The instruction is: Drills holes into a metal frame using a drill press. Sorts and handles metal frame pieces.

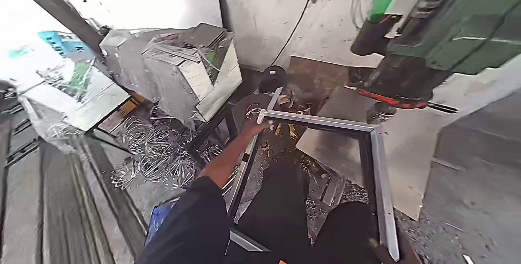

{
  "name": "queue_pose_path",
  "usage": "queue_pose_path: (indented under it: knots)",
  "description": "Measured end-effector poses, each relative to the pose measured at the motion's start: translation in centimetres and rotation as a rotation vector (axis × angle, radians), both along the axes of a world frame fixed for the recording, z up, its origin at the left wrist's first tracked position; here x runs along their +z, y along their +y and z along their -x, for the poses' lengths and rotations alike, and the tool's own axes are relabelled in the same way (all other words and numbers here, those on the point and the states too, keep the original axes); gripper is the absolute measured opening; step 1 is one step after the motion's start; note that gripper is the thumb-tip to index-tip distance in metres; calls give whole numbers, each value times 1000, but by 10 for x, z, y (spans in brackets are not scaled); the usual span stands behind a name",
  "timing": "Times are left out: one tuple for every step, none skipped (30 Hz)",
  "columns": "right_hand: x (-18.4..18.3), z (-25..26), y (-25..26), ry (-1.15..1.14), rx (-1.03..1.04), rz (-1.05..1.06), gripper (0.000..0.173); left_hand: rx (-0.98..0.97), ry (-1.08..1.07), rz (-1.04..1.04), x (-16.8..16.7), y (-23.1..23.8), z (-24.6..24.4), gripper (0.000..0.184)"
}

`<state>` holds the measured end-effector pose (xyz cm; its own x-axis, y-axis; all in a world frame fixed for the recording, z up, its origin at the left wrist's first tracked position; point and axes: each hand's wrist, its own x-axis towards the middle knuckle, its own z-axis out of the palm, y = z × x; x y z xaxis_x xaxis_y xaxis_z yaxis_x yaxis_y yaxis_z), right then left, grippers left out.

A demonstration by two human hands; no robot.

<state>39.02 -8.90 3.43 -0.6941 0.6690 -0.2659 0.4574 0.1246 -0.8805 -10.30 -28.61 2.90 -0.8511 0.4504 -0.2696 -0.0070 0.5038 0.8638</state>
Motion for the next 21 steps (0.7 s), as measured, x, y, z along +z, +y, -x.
queue_pose_path:
  knots:
    - [2,-4,1,-11,-27,-8,91,-14,24,34,3,9,-6,89]
    - [3,-10,5,-24,-55,-18,91,-24,35,42,2,18,-10,90]
    - [4,-16,9,-32,-76,-25,91,-34,37,26,0,25,-13,92]
    - [6,-22,13,-44,-88,-36,92,-49,19,13,-1,31,-14,96]
    - [7,-29,17,-60,-98,-62,92,-59,-3,13,0,37,-17,101]
    - [8,-39,21,-96,-98,-89,93,-73,-14,22,3,43,-21,105]
    - [9,-48,26,-131,-94,-116,93,-79,13,63,5,52,-24,104]
    - [8,-57,30,-158,-103,-161,92,-92,79,134,8,61,-26,101]
    - [9,-63,31,-197,-124,-225,89,-117,166,221,12,72,-26,95]
    - [12,-67,31,-240,-150,-306,84,-146,269,305,15,83,-24,87]
    - [14,-70,30,-266,-173,-396,76,-173,361,334,15,93,-21,76]
    - [16,-69,26,-277,-187,-484,67,-210,431,318,13,102,-16,65]
    - [19,-67,22,-288,-195,-566,60,-245,480,288,11,110,-11,55]
    - [22,-65,17,-318,-206,-637,54,-275,512,279,12,117,-8,47]
    - [24,-64,14,-361,-229,-692,50,-283,533,269,12,125,-7,41]
    - [25,-62,12,-409,-255,-734,45,-277,553,239,10,130,-5,36]
    - [26,-59,10,-442,-281,-754,41,-270,574,199,8,134,-2,33]
    - [27,-56,10,-461,-297,-742,38,-265,597,175,6,135,1,30]
    - [28,-53,10,-460,-307,-687,35,-264,615,152,3,135,3,30]
    - [29,-50,10,-444,-315,-593,33,-261,630,135,0,133,5,30]
    - [28,-48,11,-418,-305,-504,31,-252,641,127,0,133,5,31]
